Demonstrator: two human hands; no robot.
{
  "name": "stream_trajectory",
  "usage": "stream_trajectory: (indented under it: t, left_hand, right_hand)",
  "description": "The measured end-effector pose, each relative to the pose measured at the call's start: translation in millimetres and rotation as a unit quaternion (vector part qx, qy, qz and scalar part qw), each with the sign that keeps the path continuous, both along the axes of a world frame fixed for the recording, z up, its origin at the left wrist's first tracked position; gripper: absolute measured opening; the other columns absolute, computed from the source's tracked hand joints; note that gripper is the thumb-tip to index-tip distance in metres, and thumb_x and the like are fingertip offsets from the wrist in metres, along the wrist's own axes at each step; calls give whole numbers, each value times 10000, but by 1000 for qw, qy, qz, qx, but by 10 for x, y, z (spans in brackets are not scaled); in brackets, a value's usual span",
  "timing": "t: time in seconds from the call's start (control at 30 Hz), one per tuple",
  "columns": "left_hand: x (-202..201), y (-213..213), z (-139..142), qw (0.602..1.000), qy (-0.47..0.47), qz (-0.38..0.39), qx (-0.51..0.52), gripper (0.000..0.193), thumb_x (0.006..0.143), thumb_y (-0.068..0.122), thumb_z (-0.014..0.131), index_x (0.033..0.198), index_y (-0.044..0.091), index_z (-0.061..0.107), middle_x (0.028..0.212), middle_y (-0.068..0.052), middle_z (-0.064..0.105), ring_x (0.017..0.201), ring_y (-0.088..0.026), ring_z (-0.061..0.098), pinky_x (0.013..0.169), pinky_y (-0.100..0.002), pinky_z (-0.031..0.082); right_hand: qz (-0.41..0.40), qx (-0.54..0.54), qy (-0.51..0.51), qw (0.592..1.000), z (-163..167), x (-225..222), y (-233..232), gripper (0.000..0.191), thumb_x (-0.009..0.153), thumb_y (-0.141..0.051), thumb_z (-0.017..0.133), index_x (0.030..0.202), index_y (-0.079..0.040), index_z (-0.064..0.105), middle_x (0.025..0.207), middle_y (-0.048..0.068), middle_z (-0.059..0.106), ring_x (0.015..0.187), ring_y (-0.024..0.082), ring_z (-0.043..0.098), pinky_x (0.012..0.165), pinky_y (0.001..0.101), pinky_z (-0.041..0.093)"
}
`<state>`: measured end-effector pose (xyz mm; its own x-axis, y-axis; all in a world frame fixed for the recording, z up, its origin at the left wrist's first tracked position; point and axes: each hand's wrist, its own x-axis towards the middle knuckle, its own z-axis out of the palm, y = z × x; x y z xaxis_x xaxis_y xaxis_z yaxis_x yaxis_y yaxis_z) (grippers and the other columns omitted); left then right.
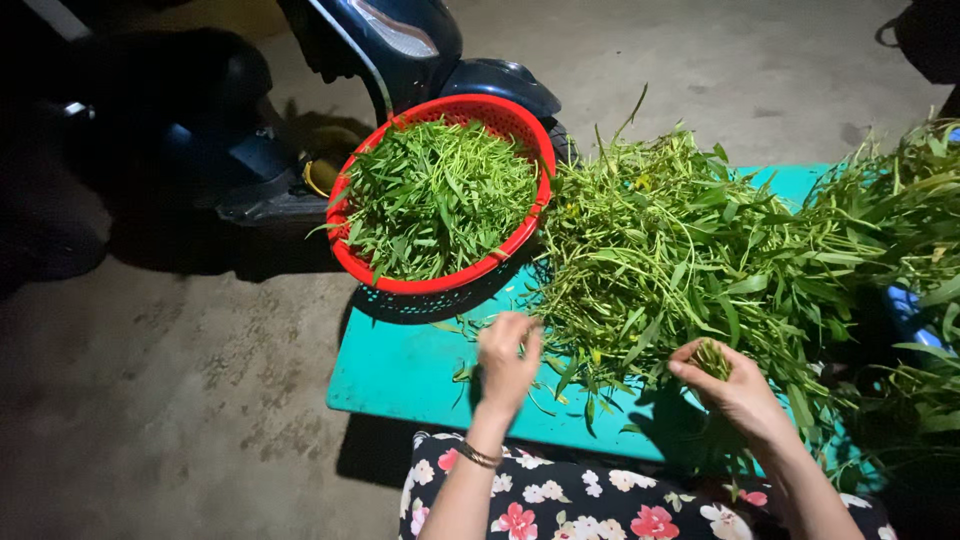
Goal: The person sits at a low green table and strips edible leaves and tender tips from water spinach stalks by hand, one stalk at a time, dropping the picked greens into a red basket beside them. They occasionally reach into a large pile of unprocessed vegetables to pull out new stalks to work on.
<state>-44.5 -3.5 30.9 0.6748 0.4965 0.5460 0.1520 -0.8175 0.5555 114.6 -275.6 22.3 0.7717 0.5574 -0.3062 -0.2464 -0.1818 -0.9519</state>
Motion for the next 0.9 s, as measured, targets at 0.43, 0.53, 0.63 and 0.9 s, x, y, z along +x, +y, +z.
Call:
stream_trajectory:
  t: [0.43, 0.53, 0.63, 0.9]
  left_hand:
    - [229, -376, 32, 994, 8, -103, 28, 97, 825, 200, 802, 898, 145, 769, 977, -11, 708, 961, -224, 631, 873, -394, 409]
    - [76, -280, 111, 992, -49, -113, -37, 104, 840, 185, 799, 925, 132, 771, 984, -12, 751, 957, -205, 663, 875, -377, 422]
    - [-89, -138, 189, 974, -121, -95, -165, 100, 875, 163, 764, 973, 138, 764, 993, 9, 767, 965, -168, 689, 894, -350, 481]
    - [-186, -176, 352, 990, -103, -55, -76, 80, 834, 154, 818, 894, 129, 771, 939, 5, 768, 908, -168, 665, 908, -356, 409]
  right_hand:
    - [80, -44, -219, 971, -321, 47, 139, 374, 827, -167, 758, 1192, -90, 736, 1067, 43, 783, 966, 136, 710, 875, 325, 546]
    - [105, -149, -260, 948, -459, 72, 197, 557, 857, -202, 749, 1397, -156, 623, 1166, 111, 749, 1018, 223, 719, 901, 339, 543]
    - [119, -270, -262, 919, -656, 180, 259, 701, 873, -222, 743, 1532, -179, 509, 1193, 180, 725, 1024, 329, 727, 930, 356, 551]
    - [36, -105, -242, 964, -397, 142, 170, 555, 835, -192, 766, 1366, -117, 624, 1087, 126, 771, 985, 204, 724, 856, 354, 575]
